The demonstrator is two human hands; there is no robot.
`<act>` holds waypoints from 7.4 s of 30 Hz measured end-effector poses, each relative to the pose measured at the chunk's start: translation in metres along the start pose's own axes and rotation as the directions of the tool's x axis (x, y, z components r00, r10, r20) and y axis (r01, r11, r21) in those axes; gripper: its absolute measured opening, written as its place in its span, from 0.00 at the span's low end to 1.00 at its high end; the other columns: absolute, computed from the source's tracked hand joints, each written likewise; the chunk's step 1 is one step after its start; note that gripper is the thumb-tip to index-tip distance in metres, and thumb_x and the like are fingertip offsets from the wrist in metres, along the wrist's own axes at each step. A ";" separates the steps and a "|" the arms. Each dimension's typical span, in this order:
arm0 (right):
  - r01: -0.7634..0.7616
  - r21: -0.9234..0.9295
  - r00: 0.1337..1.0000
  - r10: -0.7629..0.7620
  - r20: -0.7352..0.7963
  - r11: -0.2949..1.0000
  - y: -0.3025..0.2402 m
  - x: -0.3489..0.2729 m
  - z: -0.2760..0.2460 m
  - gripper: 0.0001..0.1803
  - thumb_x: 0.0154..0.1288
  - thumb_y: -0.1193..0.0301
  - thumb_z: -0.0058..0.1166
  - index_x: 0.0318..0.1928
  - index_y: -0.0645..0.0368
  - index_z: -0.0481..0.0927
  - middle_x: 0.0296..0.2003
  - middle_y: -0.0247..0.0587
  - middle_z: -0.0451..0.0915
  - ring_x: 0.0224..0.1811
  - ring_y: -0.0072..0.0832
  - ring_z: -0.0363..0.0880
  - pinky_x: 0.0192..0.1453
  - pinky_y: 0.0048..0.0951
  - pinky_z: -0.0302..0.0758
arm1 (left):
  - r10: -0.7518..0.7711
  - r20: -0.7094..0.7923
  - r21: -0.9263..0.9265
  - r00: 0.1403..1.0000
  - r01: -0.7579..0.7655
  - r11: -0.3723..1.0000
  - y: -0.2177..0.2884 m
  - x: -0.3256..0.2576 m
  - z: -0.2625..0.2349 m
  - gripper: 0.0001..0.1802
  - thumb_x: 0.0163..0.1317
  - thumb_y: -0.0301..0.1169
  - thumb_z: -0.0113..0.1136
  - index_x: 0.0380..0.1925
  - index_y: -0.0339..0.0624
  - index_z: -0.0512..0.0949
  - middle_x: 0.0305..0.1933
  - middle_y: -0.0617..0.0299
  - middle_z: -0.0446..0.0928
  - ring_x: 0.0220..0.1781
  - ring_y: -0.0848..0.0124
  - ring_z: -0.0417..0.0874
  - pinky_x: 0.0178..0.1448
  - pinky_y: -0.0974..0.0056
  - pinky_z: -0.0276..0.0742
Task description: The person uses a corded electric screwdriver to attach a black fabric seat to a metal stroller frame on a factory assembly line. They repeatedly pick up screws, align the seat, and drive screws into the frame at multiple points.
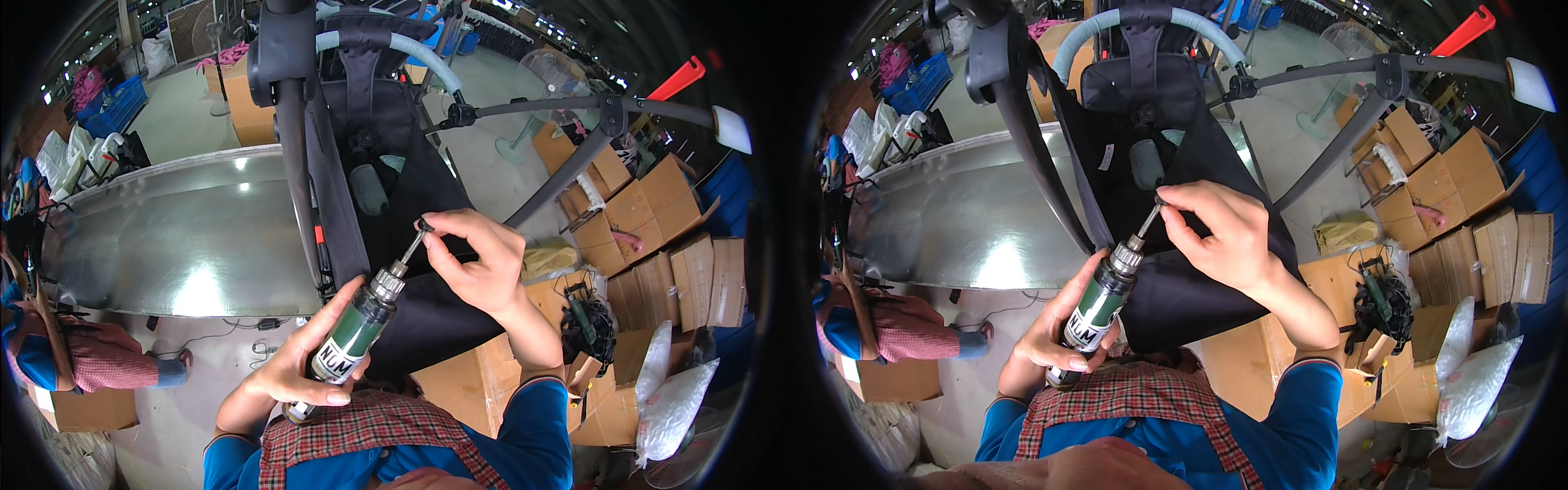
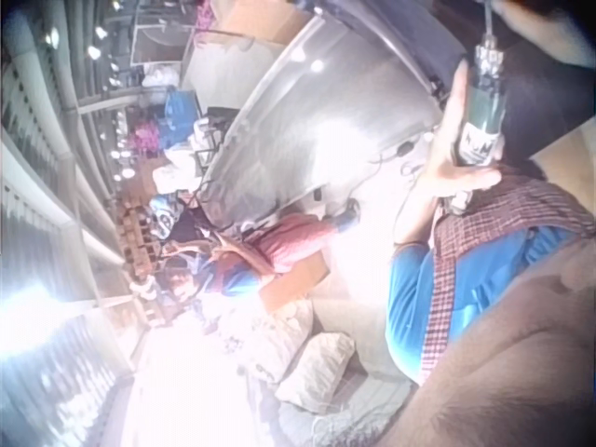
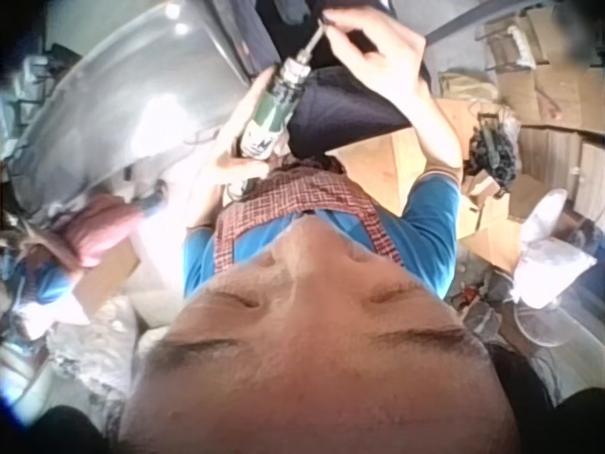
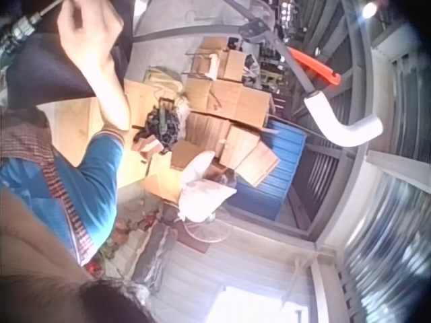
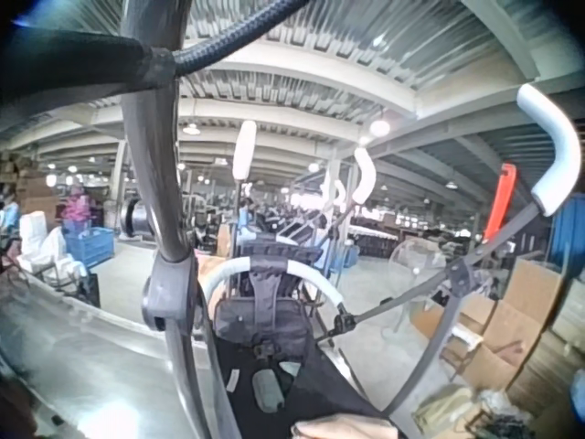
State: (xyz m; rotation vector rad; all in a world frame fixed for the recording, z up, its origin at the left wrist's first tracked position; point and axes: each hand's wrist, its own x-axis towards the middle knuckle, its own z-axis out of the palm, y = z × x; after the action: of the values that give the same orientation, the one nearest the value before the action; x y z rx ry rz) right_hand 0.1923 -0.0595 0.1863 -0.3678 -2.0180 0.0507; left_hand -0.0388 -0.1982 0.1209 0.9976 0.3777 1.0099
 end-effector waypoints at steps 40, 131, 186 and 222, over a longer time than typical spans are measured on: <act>-0.499 0.087 0.777 0.401 0.485 0.862 0.081 -0.072 -0.014 0.05 0.64 0.74 0.65 0.37 0.62 0.83 0.34 0.41 0.86 0.36 0.36 0.85 0.43 0.33 0.80 | 0.153 0.813 -0.287 0.562 0.157 0.945 0.009 0.021 -0.044 0.58 0.45 0.31 0.84 0.67 0.62 0.50 0.33 0.45 0.77 0.26 0.60 0.82 0.29 0.60 0.84; -0.640 -0.253 0.728 0.678 0.100 0.725 0.264 -0.065 0.154 0.12 0.71 0.65 0.56 0.40 0.63 0.78 0.40 0.53 0.84 0.48 0.53 0.82 0.53 0.47 0.74 | 0.304 0.266 -0.133 0.915 -0.278 0.951 0.007 -0.042 -0.049 0.47 0.65 0.42 0.66 0.78 0.75 0.49 0.36 0.40 0.82 0.26 0.57 0.88 0.33 0.55 0.88; -0.412 0.331 0.889 0.296 0.349 0.849 0.007 0.145 0.099 0.22 0.66 0.75 0.61 0.60 0.64 0.76 0.53 0.43 0.83 0.56 0.31 0.81 0.63 0.33 0.75 | 0.471 -0.152 0.108 0.869 -0.459 0.882 0.038 -0.028 -0.044 0.64 0.56 0.24 0.70 0.80 0.59 0.33 0.37 0.48 0.75 0.24 0.68 0.80 0.28 0.65 0.78; -0.222 0.216 0.914 0.126 0.385 0.951 0.042 0.146 0.105 0.20 0.67 0.82 0.52 0.59 0.65 0.77 0.57 0.45 0.81 0.62 0.31 0.79 0.68 0.34 0.75 | 0.435 -0.055 0.096 0.899 -0.429 0.898 0.052 0.018 -0.080 0.61 0.59 0.23 0.68 0.80 0.56 0.34 0.31 0.56 0.74 0.24 0.72 0.78 0.28 0.66 0.77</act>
State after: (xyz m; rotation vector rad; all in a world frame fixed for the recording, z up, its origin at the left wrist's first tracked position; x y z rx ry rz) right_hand 0.0494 0.0338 0.2565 -0.3948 -2.3057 0.5238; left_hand -0.1111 -0.1336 0.1250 1.1482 0.2640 1.4478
